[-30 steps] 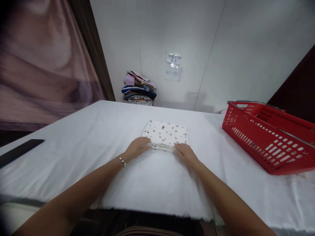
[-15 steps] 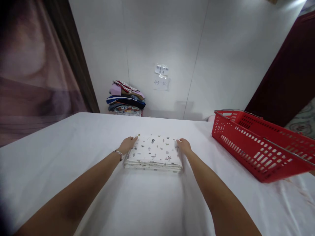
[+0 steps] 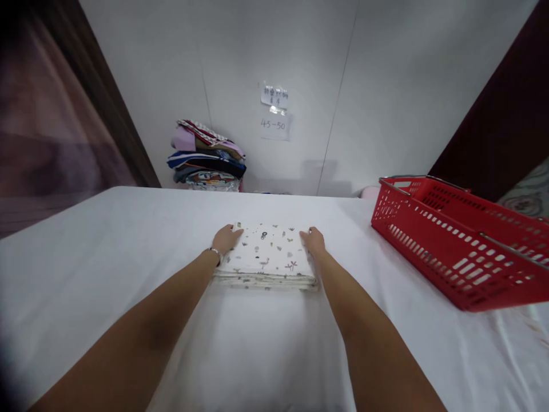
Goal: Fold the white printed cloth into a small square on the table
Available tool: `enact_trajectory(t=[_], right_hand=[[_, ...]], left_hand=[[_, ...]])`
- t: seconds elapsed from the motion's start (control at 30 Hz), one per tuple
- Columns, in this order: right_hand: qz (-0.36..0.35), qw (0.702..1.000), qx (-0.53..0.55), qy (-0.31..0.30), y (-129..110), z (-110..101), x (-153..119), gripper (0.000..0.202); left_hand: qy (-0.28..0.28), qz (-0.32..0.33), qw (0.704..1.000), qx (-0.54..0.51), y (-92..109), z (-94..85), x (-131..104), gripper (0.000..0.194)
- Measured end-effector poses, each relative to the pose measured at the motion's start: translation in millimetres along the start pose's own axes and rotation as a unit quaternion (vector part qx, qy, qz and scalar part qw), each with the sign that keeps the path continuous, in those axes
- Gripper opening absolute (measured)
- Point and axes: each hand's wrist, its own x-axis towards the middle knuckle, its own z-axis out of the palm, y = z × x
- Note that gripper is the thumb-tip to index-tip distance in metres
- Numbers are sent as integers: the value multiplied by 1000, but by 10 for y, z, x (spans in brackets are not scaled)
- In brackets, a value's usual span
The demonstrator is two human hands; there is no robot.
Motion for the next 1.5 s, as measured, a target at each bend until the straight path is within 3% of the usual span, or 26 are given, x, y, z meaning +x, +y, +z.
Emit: enact_trajectory(t=[0.13,0.2,0.3,0.37,0.47,0.57,0.7,0.9,1.07,1.23,1.37,1.5], right_hand=[[9,1000,15,-12,49,-63,-82,48],[6,1000,26,-13,74,-166,-214,48],[-17,999,47,-7,134,-380,-535,38],[-33,996,84,-20,183,-524,-794,31],[-13,988,140,-68,226,-678,-1147,30],[30,985,137,-103,199,-729,-1370,34],[46,986,115,-114,129,-697,-1463,46],[12,997,42,-71,155,-591,-1453,52],[-6,988,145,-58,207,-491,-1459,44],[-11,976,210,-60,253,-464,-1461,48],[-66,986,147,-53,267,-545,-1503,50],[-160,983,87,-33,252,-643,-1552,42]], left_hand=[[-10,-12,999,-39,-54,-79,-111,58],[-2,17,999,-48,-109,-164,-255,60],[54,140,988,-26,-184,-250,-599,50],[75,246,966,-3,-195,-238,-885,40],[42,380,924,27,-125,-106,-1293,29],[21,449,893,38,9,89,-1558,24],[25,441,896,38,140,275,-1668,24],[37,413,909,45,123,320,-1707,26],[53,415,906,59,165,321,-1745,24],[50,455,887,71,365,403,-1767,22],[50,465,880,81,554,493,-1772,17],[35,433,898,73,659,533,-1750,13]])
